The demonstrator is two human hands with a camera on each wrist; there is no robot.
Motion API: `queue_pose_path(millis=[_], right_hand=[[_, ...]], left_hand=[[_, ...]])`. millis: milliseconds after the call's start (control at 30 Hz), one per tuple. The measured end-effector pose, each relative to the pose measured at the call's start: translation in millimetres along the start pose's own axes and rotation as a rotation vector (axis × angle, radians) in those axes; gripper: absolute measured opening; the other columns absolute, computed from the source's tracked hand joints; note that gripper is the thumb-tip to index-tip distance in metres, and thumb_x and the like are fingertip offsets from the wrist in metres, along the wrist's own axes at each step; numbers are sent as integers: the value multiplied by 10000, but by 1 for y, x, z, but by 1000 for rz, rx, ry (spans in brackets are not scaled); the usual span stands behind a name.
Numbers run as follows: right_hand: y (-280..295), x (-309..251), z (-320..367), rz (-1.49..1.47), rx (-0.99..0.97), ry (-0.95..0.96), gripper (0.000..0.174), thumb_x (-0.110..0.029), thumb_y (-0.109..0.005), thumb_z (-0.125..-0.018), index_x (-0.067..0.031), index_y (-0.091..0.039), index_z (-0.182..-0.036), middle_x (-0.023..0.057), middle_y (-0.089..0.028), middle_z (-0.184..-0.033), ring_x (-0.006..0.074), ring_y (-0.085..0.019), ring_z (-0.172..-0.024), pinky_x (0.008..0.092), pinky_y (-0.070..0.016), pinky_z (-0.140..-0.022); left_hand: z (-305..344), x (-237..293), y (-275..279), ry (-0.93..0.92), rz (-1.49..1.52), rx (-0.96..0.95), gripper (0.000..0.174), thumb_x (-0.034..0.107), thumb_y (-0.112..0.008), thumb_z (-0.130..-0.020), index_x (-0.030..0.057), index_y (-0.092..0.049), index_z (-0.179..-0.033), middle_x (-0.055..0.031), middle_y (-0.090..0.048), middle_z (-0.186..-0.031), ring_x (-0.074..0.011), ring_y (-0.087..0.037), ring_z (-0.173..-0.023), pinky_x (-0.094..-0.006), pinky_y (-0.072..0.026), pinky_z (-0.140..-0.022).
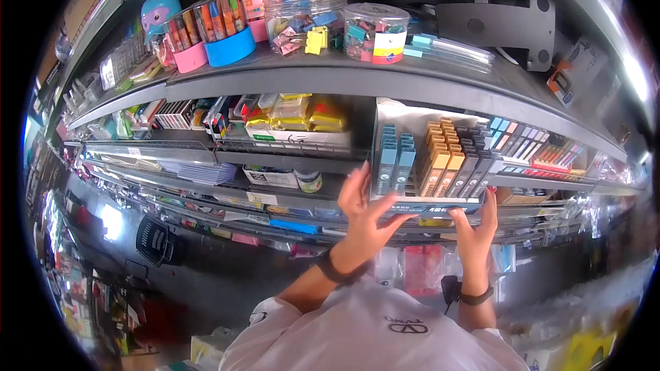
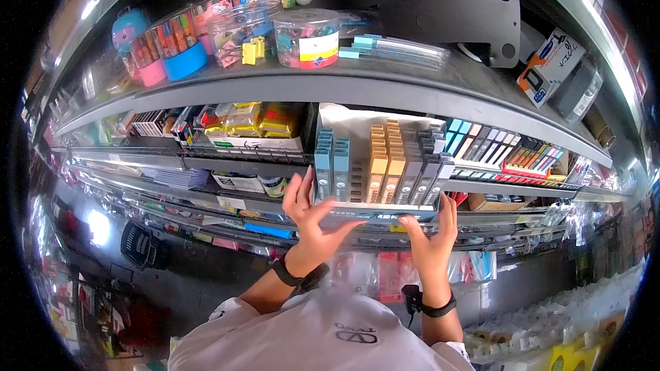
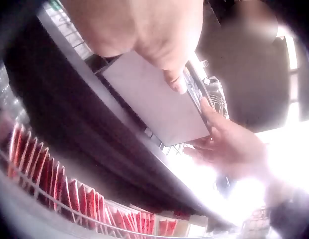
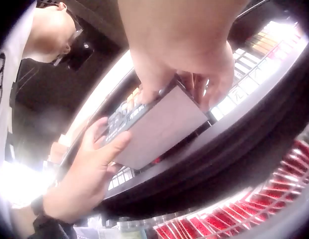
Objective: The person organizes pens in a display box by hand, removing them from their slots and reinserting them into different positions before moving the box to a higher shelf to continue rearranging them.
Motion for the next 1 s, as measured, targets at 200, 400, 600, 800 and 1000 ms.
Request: queue_pose_path(millis=[200,400,600,800,1000], right_hand=[[-2,1,2,-13,12,-14,744,-186,-906,-787,118,-542,-1360,186,-620,-1210,290,-627,-1104,368,-486,-1006],[-5,0,6,-2,-5,-41,750,-172,-889,-802,115,-524,-1391,182,-599,-1256,291,-619,-1132,376,-478,-1019],[-11,1,7,-61,18,-47,713,-110,-844,-823,100,-512,-1418,173,-580,-1275,283,-590,-1175,377,-456,-1048],[-13,3,10,-57,14,-7,710,-101,-837,-834,88,-504,-1432,178,-576,-1286,299,-588,-1187,379,-458,-1043],[-11,-1,9,-71,-78,-47,724,-106,-839,-835,86,-497,-1444,183,-565,-1302,301,-581,-1181,389,-458,-1043]], left_hand=[[-9,5,2,419,364,-86,1377,131,-1006,-678,17,-26,-1639,-208,-186,-1663,-340,-294,-1546,-484,-288,-1272],[1,-9,11,751,595,-136,1296,105,-993,-688,19,-106,-1629,-181,-257,-1623,-289,-335,-1513,-454,-320,-1257],[5,-6,13,800,445,-175,1192,61,-942,-765,24,-101,-1609,-156,-316,-1571,-273,-439,-1453,-445,-415,-1212],[6,6,5,1368,1499,-394,690,176,-750,-990,10,-390,-1555,-199,-579,-1449,-317,-637,-1276,-460,-503,-1152],[18,-1,-15,1367,1503,-407,560,188,-718,-1016,1,-498,-1496,-185,-576,-1472,-327,-611,-1319,-476,-486,-1190]])
Point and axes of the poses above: each hand's wrist, its own z-axis away from the middle knuckle, its own y-axis out of the back of the hand, x = y × z, the point moved 2 cm from there along -z, towards the middle knuckle
